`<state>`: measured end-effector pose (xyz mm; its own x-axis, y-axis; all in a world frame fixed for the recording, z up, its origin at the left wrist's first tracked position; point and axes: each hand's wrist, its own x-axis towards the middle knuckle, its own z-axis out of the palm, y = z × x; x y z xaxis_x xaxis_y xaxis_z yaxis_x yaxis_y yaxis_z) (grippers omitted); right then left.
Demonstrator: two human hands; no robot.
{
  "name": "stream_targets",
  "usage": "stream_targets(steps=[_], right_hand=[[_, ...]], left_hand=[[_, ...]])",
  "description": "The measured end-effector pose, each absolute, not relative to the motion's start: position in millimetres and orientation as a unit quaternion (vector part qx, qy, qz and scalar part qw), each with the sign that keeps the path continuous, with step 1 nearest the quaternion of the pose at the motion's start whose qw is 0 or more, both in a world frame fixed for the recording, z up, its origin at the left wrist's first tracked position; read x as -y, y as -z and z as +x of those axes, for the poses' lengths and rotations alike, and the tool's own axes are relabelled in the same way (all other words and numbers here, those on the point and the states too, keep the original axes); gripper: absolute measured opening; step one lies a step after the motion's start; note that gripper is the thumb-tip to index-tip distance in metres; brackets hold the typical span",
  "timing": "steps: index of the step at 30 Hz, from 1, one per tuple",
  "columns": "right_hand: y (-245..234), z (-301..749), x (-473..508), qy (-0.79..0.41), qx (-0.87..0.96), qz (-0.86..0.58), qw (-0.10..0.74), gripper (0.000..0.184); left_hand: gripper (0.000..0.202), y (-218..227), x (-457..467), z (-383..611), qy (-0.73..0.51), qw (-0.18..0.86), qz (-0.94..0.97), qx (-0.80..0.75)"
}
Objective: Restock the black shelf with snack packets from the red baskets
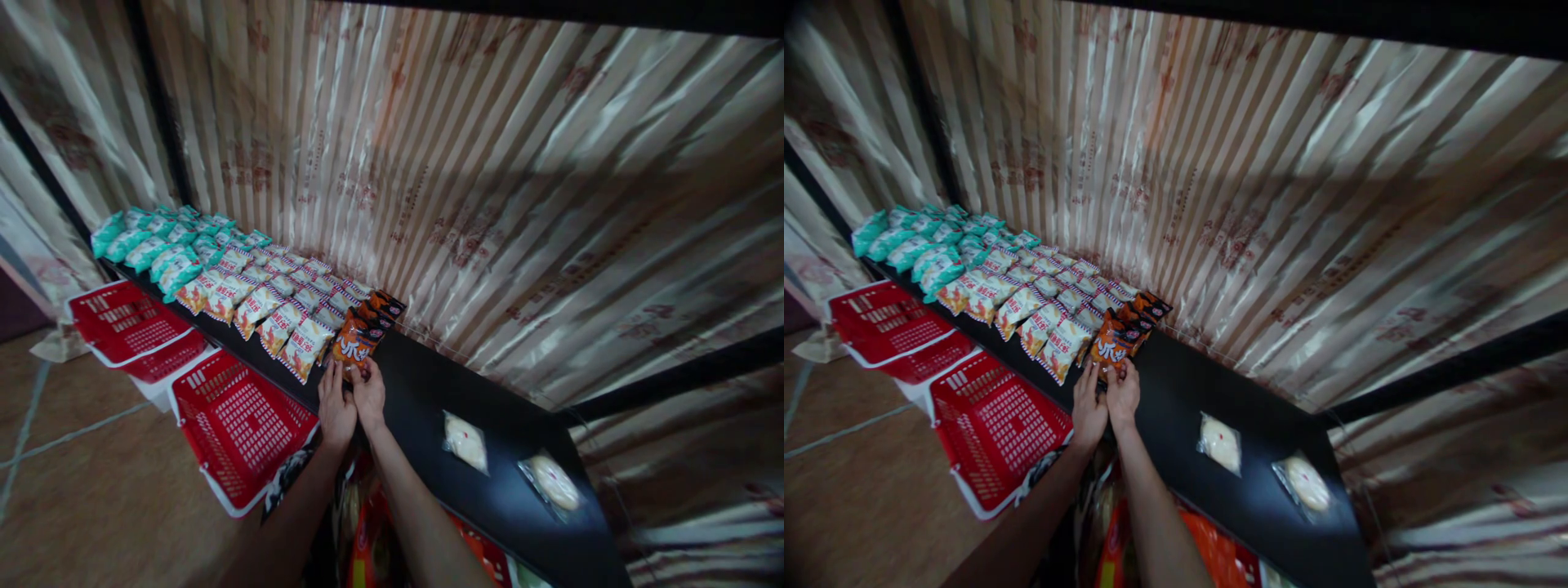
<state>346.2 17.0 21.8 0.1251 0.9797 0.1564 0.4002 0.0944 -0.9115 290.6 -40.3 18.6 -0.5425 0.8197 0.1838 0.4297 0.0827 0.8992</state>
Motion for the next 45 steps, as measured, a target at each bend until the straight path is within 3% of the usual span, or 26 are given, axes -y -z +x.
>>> stream_targets(steps=[5, 20, 36, 45], right_hand=[[-22, 347, -10, -0.342, 0.567, -0.57, 0.485, 0.047], [-5, 352, -7, -0.31, 0.581, -0.604, 0.449, 0.039], [-1, 354, -9, -0.291, 0.599, -0.616, 0.421, 0.041], [1, 354, -2, -0.282, 0.6, -0.594, 0.456, 0.037]], left_hand=[[0.066, -19, 41, 290, -0.515, 0.191, 0.437, -0.713], [0.058, -11, 37, 291, -0.53, 0.183, 0.437, -0.703], [0.052, -15, 36, 292, -0.511, 0.182, 0.448, -0.71], [0.05, -18, 39, 295, -0.531, 0.162, 0.436, -0.708]])
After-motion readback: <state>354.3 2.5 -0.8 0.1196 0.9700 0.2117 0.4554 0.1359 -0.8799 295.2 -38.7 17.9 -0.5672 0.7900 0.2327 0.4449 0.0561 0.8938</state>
